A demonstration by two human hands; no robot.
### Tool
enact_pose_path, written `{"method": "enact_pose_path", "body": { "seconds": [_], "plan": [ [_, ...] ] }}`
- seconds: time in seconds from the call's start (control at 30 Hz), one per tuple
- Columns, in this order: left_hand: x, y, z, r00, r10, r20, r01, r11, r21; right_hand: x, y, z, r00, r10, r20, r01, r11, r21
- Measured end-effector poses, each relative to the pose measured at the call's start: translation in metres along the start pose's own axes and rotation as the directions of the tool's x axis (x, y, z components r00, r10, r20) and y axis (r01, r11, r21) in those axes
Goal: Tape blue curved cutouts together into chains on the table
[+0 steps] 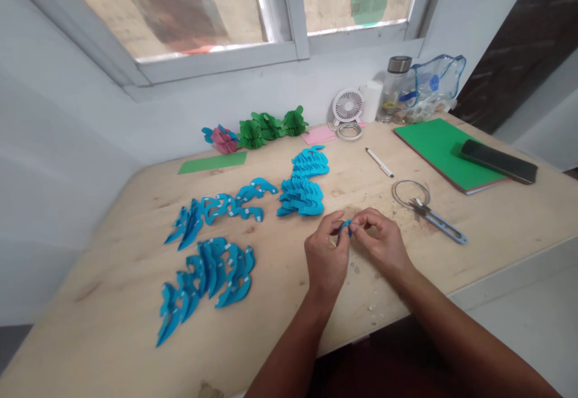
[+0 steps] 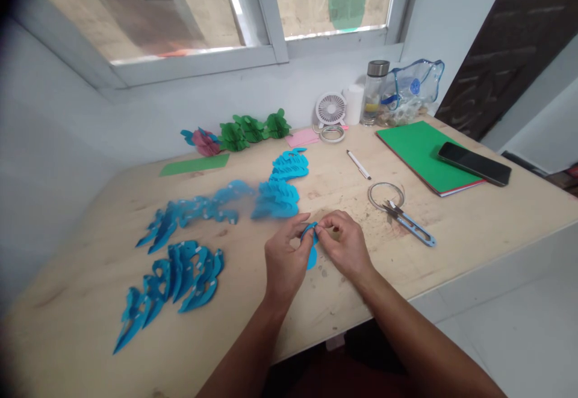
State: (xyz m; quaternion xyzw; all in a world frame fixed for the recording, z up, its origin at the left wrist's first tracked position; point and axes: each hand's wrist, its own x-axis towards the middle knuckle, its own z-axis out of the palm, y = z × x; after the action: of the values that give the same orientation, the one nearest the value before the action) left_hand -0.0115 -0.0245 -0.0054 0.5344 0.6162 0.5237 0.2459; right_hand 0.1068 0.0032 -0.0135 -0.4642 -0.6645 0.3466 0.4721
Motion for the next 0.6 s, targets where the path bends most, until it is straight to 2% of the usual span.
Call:
{"method": "enact_pose_path", "body": {
  "seconds": [0.17, 0.33, 0.47, 0.6],
  "plan": [
    [-0.0004, -0.0002, 0.0001, 0.997, 0.065, -0.050, -0.061, 0.995, 0.078, 0.0007, -0.0020, 0.0002, 0.999, 0.036, -0.003, -0.036, 0.997, 0.075],
    [-0.0001, -0.0018, 0.0002, 0.987, 0.135, -0.089, -0.124, 0.985, 0.121, 0.0025, 0.0019, 0.0015, 0.968, 0.246, 0.055, -0.252, 0.939, 0.235],
    [0.0004, -0.0007, -0.0003, 0.987, 0.115, -0.113, -0.104, 0.990, 0.099, 0.0038, 0.0046, 0.0012, 0.924, 0.373, 0.084, -0.381, 0.878, 0.290],
    [0.0015, -0.0007, -0.0007, 0.994, 0.040, -0.103, -0.038, 0.999, 0.016, 0.0045, 0.0041, 0.0004, 0.920, 0.379, 0.104, -0.391, 0.862, 0.322]
  ]
}}
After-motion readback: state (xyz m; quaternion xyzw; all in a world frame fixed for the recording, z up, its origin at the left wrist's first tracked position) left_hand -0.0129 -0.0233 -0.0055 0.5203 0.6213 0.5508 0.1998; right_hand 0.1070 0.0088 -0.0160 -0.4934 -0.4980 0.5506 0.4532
